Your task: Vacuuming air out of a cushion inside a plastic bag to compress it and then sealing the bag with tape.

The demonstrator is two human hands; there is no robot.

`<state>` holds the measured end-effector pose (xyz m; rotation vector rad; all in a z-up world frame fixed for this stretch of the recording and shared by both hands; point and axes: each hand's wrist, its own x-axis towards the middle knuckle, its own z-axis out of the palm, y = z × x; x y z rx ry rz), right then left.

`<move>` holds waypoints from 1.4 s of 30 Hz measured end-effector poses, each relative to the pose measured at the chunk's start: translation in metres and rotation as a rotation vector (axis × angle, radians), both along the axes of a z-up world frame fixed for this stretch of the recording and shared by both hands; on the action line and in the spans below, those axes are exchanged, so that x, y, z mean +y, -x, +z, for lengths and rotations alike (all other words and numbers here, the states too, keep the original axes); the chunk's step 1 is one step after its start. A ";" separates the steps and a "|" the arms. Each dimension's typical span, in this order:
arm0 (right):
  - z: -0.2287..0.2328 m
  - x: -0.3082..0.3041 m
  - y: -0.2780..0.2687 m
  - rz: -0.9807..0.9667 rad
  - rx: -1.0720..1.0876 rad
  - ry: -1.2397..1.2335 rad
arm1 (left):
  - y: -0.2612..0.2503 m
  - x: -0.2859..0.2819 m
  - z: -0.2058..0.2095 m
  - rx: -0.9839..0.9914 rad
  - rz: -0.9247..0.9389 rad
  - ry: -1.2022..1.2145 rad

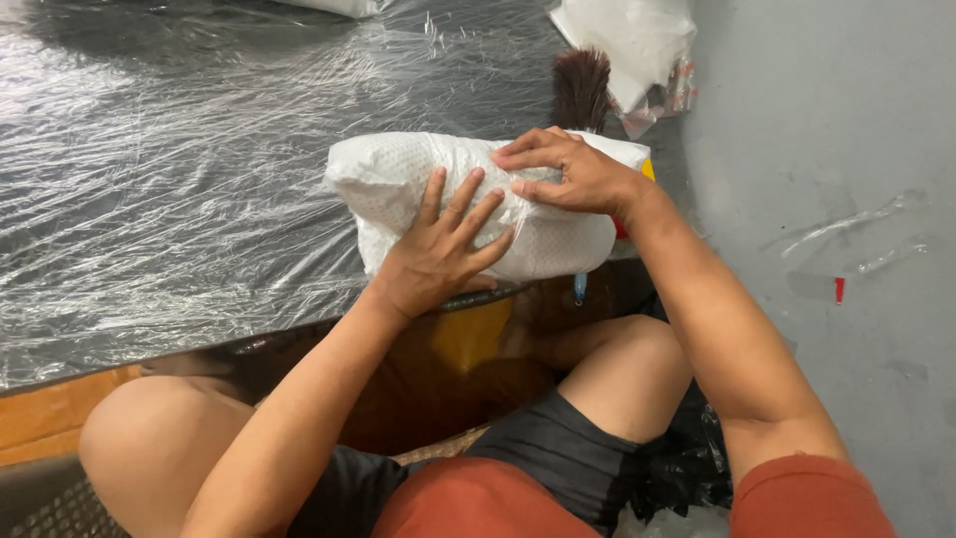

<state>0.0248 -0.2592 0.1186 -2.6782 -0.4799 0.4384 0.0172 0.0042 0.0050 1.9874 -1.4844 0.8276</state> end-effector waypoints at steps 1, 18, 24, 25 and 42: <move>0.000 0.001 -0.001 -0.003 0.005 0.002 | -0.001 0.000 0.000 0.007 0.005 0.006; 0.030 0.044 0.023 -0.101 -0.214 -0.037 | 0.006 0.004 0.005 0.101 0.051 -0.032; 0.019 0.059 0.084 -0.113 -0.671 -0.182 | -0.001 0.001 -0.003 0.071 0.049 0.024; 0.009 0.061 0.102 -0.178 -0.676 -0.133 | -0.001 0.000 -0.002 0.069 0.045 0.037; -0.055 0.117 0.169 -0.516 -0.556 -0.304 | -0.003 -0.005 -0.007 0.084 0.049 0.066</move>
